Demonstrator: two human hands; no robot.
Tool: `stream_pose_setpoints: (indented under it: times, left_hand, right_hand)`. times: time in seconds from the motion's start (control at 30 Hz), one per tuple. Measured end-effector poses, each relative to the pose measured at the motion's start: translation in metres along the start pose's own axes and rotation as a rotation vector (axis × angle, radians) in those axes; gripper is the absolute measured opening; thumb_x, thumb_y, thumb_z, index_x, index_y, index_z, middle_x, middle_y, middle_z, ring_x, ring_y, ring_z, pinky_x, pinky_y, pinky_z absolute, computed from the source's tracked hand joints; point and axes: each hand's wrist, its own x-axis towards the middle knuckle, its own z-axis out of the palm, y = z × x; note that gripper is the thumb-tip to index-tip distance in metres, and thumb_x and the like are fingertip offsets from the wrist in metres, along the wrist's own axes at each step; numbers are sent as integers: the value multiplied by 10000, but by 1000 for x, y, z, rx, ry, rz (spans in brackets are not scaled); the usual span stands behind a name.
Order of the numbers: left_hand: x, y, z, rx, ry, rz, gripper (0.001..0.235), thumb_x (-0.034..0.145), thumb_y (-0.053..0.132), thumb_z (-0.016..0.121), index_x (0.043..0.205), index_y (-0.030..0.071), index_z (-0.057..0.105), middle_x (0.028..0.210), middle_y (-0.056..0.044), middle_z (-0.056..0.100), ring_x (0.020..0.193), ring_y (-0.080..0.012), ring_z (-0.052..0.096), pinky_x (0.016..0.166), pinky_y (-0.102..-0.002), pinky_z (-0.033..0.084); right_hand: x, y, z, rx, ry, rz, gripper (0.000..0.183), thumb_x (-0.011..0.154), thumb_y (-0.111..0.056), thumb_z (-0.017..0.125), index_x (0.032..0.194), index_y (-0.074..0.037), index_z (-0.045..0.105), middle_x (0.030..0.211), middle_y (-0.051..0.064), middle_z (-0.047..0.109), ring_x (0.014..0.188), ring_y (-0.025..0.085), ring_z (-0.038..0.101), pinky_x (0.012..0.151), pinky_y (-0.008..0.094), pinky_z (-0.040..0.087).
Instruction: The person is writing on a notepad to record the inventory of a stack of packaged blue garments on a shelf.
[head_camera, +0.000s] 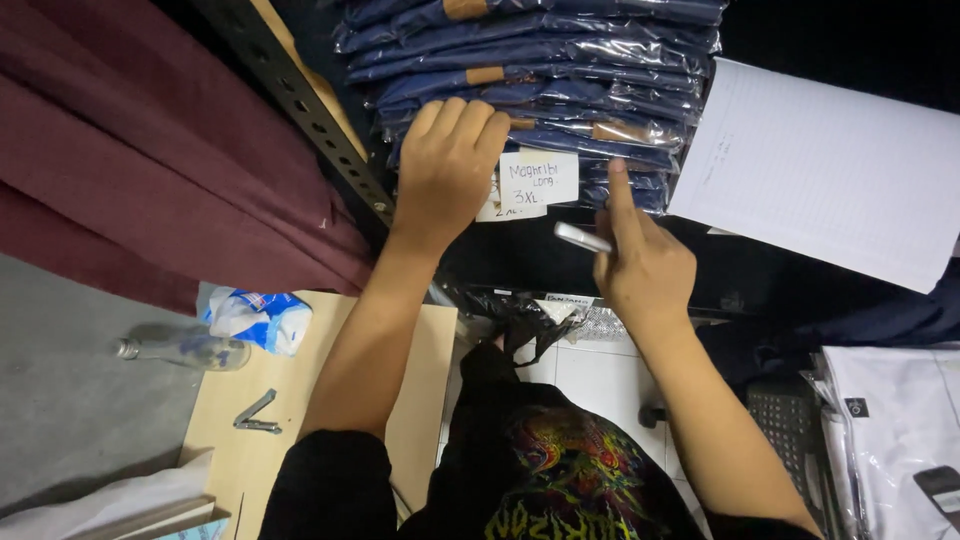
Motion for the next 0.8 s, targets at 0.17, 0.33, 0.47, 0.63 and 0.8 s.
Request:
stream_pose_setpoints:
  times: [0.17,0.33,0.47,0.63,0.8]
  left_hand:
    - [-4,-3,6,12,74,19,164,853,16,468,722,77,545,627,-3,411,559,-152,403,548,-251,350]
    - [-6,-4,14,37,127,30,194,862,39,436,713,99,544,615,13,393,543,-136,404,563,-231,367]
    - [-7,-5,13,49,126,45,202,856,22,431,705,104,539,602,16,381,535,-132,397,555,-226,371]
    - [-10,-6,19,32,134,22,193,860,27,424,726,100,540,612,15,383,540,-135,399,560,-231,376]
    - [-12,-6,21,37,106,3,190,852,37,431,717,118,536,608,29,379,551,-126,398,568,-225,370]
  right_hand:
    - [18,-11,-10,-67,-38,44,584,782,-47,510,1345,-127,376,599,-8,505,432,162,442,381,263,320]
    - [22,-15,-11,-112,4,59,454,831,-119,505,1285,-135,478,583,16,555,440,202,566,400,257,424]
    - [19,-15,-8,-81,20,56,494,817,-111,520,1306,-133,455,574,12,537,410,197,533,380,252,407]
    - [12,-7,1,-80,32,31,505,816,-127,504,1317,-161,453,566,-6,518,405,182,521,389,239,410]
    - [4,-3,4,-61,53,3,441,797,-119,503,1230,-182,551,598,-3,539,405,175,518,394,222,413]
